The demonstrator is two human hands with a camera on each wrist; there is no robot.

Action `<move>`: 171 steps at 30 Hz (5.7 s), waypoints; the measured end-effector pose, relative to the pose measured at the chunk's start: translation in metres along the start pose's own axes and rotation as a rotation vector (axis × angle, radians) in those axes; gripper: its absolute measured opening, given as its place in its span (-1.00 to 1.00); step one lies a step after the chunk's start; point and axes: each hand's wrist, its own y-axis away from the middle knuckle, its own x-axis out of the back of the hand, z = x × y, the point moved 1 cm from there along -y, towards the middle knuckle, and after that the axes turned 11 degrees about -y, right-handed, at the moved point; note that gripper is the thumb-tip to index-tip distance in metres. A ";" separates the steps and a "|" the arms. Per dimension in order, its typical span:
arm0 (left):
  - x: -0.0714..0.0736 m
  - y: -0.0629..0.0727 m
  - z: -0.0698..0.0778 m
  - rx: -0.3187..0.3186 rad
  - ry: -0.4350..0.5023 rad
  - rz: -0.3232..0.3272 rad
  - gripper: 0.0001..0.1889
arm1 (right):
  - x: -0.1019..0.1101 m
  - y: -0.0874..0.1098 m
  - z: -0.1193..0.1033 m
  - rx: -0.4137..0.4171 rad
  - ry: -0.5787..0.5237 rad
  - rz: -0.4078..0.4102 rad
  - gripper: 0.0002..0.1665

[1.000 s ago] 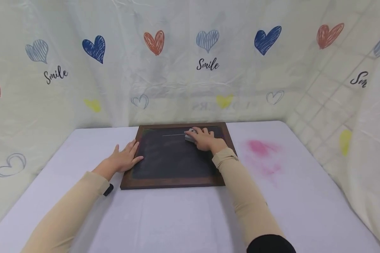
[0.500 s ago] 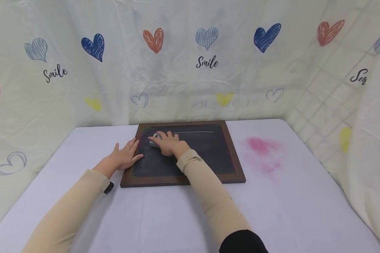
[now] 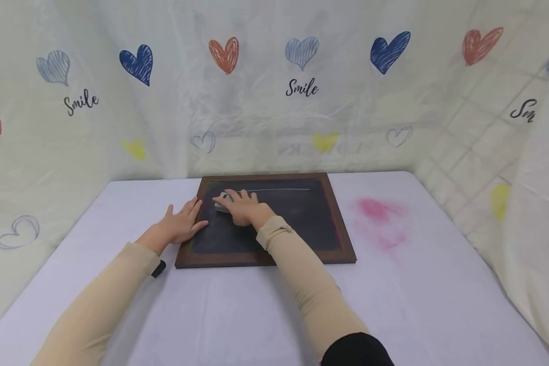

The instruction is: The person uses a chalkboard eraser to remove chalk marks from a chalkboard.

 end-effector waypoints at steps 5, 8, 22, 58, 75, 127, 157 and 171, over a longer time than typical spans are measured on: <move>0.003 -0.001 -0.001 0.000 0.020 0.000 -0.17 | 0.010 0.019 0.052 -0.053 -0.054 0.027 -0.25; 0.004 0.002 0.000 -0.003 0.035 -0.008 -0.17 | 0.015 0.039 0.086 -0.090 -0.089 0.052 -0.26; 0.008 0.004 0.002 -0.008 0.031 -0.011 -0.17 | 0.026 0.094 0.160 -0.183 -0.167 0.105 -0.24; 0.006 0.005 0.004 -0.005 0.039 -0.005 -0.19 | 0.011 0.019 0.047 -0.053 -0.094 0.015 -0.29; 0.006 0.000 0.001 -0.006 -0.001 -0.009 -0.17 | 0.031 0.096 0.155 -0.210 -0.170 0.106 -0.27; 0.005 0.000 0.000 -0.009 0.012 -0.021 -0.18 | 0.033 0.071 0.126 -0.230 -0.093 0.063 -0.26; 0.006 0.001 -0.001 -0.003 -0.007 -0.044 -0.16 | 0.036 0.066 0.139 -0.423 -0.289 0.238 -0.30; 0.009 -0.001 -0.003 0.003 -0.024 -0.043 -0.16 | 0.023 -0.008 0.045 -0.331 -0.249 0.186 -0.23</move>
